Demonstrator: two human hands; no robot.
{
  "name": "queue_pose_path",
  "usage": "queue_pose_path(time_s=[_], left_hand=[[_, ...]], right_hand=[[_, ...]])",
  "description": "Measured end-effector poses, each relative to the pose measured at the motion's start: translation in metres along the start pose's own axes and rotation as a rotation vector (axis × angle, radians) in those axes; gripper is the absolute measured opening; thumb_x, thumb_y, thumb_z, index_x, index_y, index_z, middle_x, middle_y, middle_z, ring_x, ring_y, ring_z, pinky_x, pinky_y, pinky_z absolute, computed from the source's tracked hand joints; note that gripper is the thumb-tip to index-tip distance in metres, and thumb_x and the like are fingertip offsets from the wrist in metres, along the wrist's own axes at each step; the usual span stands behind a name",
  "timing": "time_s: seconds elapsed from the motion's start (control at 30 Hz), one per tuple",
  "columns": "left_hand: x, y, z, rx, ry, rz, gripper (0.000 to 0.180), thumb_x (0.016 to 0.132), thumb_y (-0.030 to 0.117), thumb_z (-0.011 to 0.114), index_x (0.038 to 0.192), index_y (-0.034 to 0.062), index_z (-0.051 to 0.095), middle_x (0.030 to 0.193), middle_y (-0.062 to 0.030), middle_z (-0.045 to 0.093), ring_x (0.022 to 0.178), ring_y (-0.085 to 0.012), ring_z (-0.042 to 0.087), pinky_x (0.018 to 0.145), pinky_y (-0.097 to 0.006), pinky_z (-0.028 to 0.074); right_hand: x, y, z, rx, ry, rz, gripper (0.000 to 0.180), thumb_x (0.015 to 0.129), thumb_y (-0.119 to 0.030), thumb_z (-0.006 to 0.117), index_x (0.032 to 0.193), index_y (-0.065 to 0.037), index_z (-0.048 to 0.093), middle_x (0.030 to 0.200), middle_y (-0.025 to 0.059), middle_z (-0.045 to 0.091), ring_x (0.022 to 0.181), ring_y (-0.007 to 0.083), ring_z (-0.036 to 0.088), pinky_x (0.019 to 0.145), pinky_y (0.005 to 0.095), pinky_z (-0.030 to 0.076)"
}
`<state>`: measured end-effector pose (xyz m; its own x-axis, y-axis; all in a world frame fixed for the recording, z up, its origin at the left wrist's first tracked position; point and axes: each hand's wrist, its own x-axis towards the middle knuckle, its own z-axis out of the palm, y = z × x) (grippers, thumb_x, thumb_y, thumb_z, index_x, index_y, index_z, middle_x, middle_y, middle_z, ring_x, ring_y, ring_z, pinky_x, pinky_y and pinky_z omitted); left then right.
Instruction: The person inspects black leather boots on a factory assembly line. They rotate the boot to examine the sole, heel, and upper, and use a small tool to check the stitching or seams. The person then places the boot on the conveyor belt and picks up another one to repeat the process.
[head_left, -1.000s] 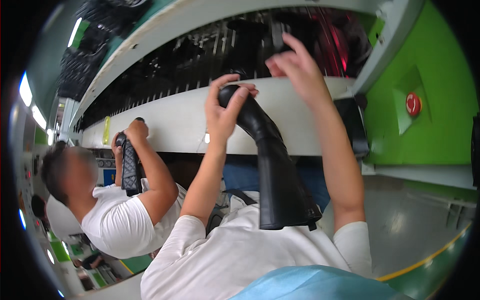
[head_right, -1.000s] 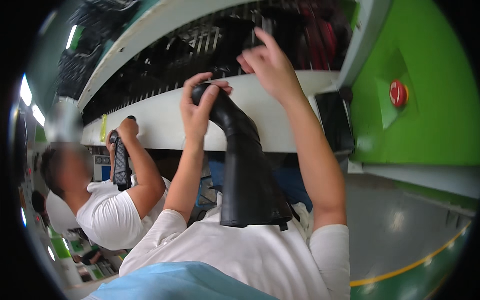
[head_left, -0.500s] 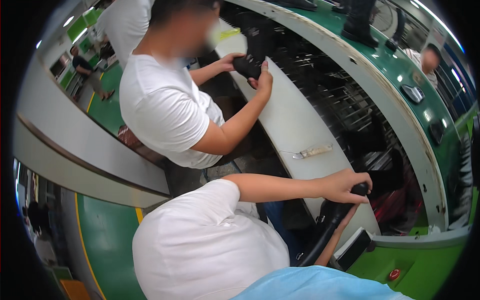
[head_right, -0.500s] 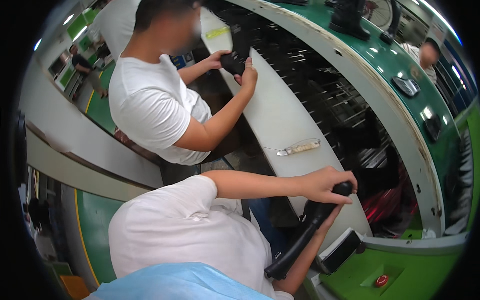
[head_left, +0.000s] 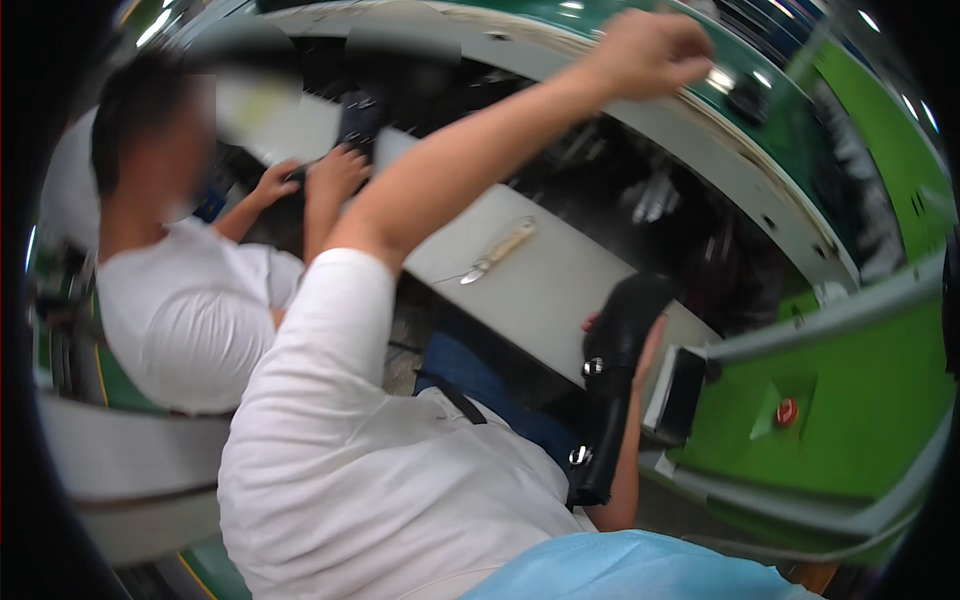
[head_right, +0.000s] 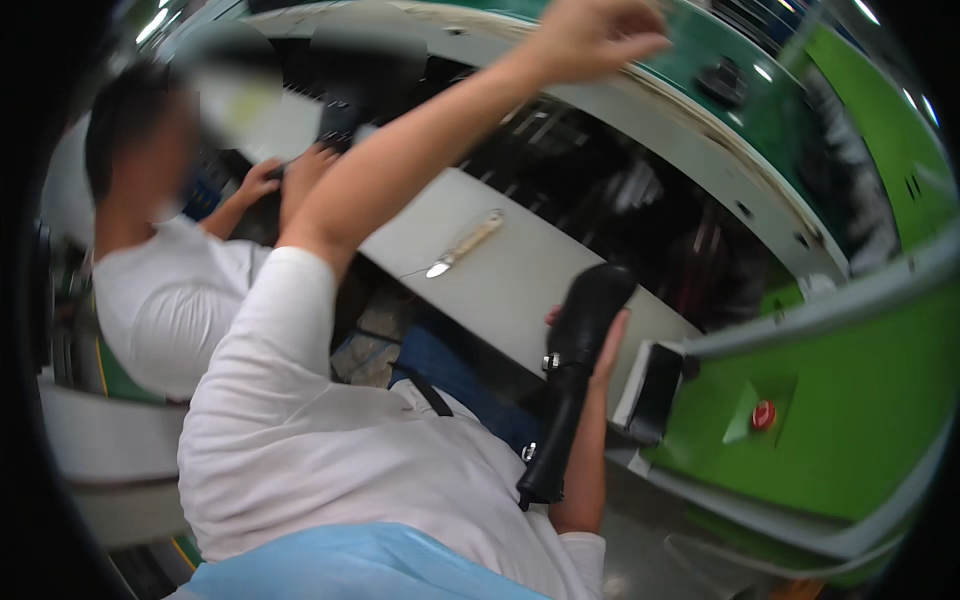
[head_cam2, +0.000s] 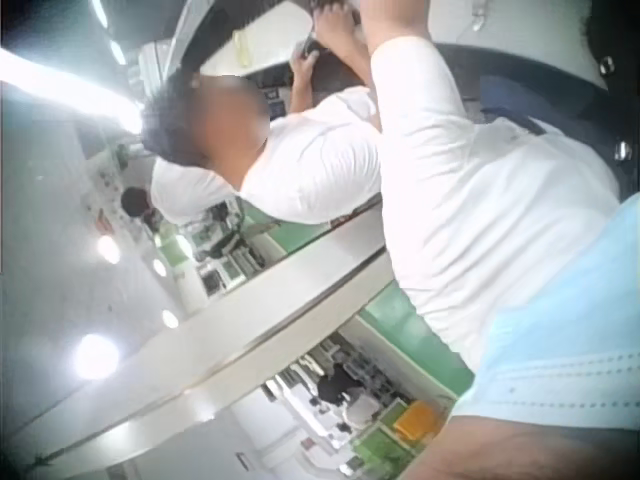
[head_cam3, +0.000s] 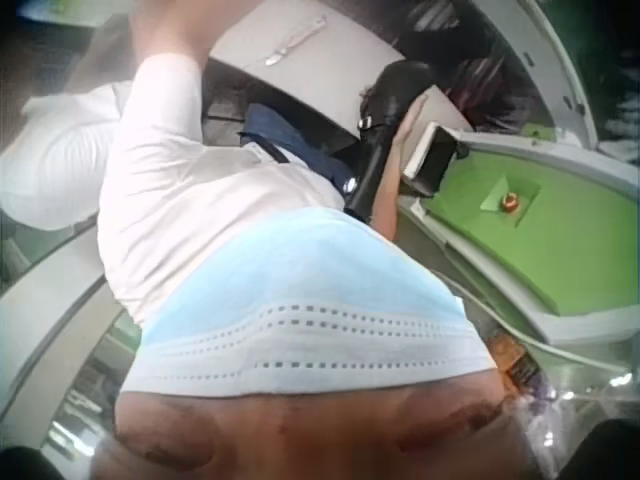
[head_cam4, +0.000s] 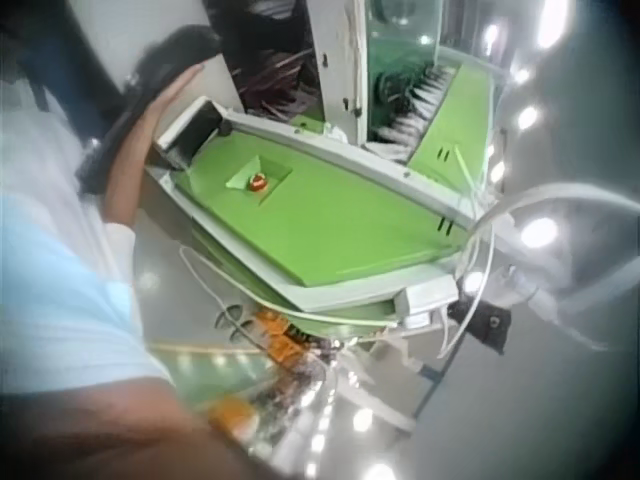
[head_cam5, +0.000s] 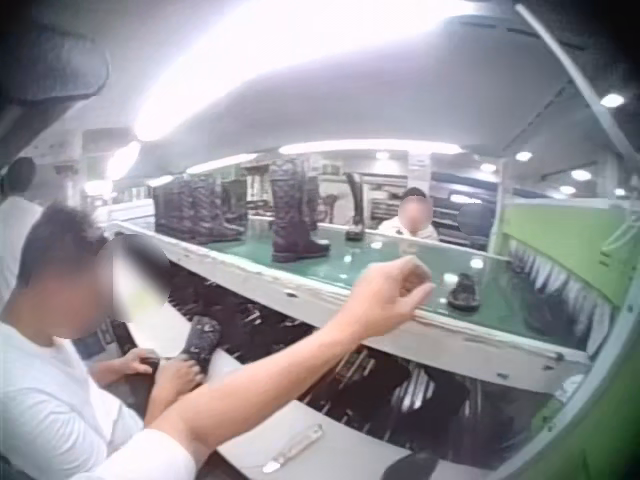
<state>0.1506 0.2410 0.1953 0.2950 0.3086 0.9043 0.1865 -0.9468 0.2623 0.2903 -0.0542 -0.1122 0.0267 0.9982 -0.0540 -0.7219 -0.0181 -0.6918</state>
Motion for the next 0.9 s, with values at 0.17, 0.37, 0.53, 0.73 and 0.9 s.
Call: queue_pose_path(time_s=[0.17,0.37,0.53,0.73,0.9], left_hand=[[0.024,0.001,0.013,0.154,-0.218,-0.066,0.036,0.1,0.033,0.083,0.115,0.0008,0.078,0.105,-0.0198,0.084,0.096,-0.0322,0.084,0.085,-0.044,0.065],[0.059,0.019,0.075,0.496,-0.527,-0.132,0.085,0.092,0.073,0.078,0.134,-0.0003,0.072,0.119,-0.0276,0.081,0.114,-0.0444,0.079,0.099,-0.054,0.061],[0.075,-0.004,0.113,0.503,-0.689,-0.218,0.102,0.089,0.081,0.076,0.138,-0.008,0.065,0.13,-0.0352,0.076,0.124,-0.0516,0.073,0.107,-0.057,0.057],[0.068,-0.056,0.082,0.362,0.002,-0.061,0.13,0.095,0.069,0.08,0.167,-0.0196,0.019,0.127,-0.0382,0.074,0.119,-0.0542,0.074,0.109,-0.053,0.056],[0.129,-0.023,-0.17,-0.022,0.761,-0.044,0.095,0.105,0.009,0.072,0.177,-0.0013,0.011,0.102,-0.0141,0.073,0.071,-0.0176,0.07,0.062,-0.034,0.059]], right_hand=[[-0.01,0.005,0.013,-0.014,0.003,-0.055,0.094,0.114,-0.08,0.028,0.138,0.002,0.067,0.11,0.0198,0.08,0.101,0.0256,0.079,0.085,0.034,0.063],[-0.015,-0.006,0.016,-0.049,0.037,-0.061,0.092,0.114,-0.079,0.031,0.138,0.002,0.068,0.112,0.0183,0.079,0.102,0.0242,0.079,0.086,0.0345,0.063],[-0.012,-0.002,0.007,-0.08,0.008,-0.052,0.091,0.115,-0.077,0.032,0.138,0.003,0.069,0.113,0.0198,0.08,0.103,0.0266,0.08,0.092,0.0389,0.063],[-0.014,0.008,0.001,0.094,0.002,0.032,0.093,0.114,-0.079,0.032,0.144,0.002,0.067,0.119,0.0222,0.081,0.109,0.0308,0.08,0.099,0.042,0.063],[-0.011,0.0,0.004,0.058,0.01,-0.014,0.095,0.112,-0.083,0.032,0.141,0.002,0.065,0.11,0.0209,0.079,0.098,0.0304,0.078,0.091,0.0399,0.061]])
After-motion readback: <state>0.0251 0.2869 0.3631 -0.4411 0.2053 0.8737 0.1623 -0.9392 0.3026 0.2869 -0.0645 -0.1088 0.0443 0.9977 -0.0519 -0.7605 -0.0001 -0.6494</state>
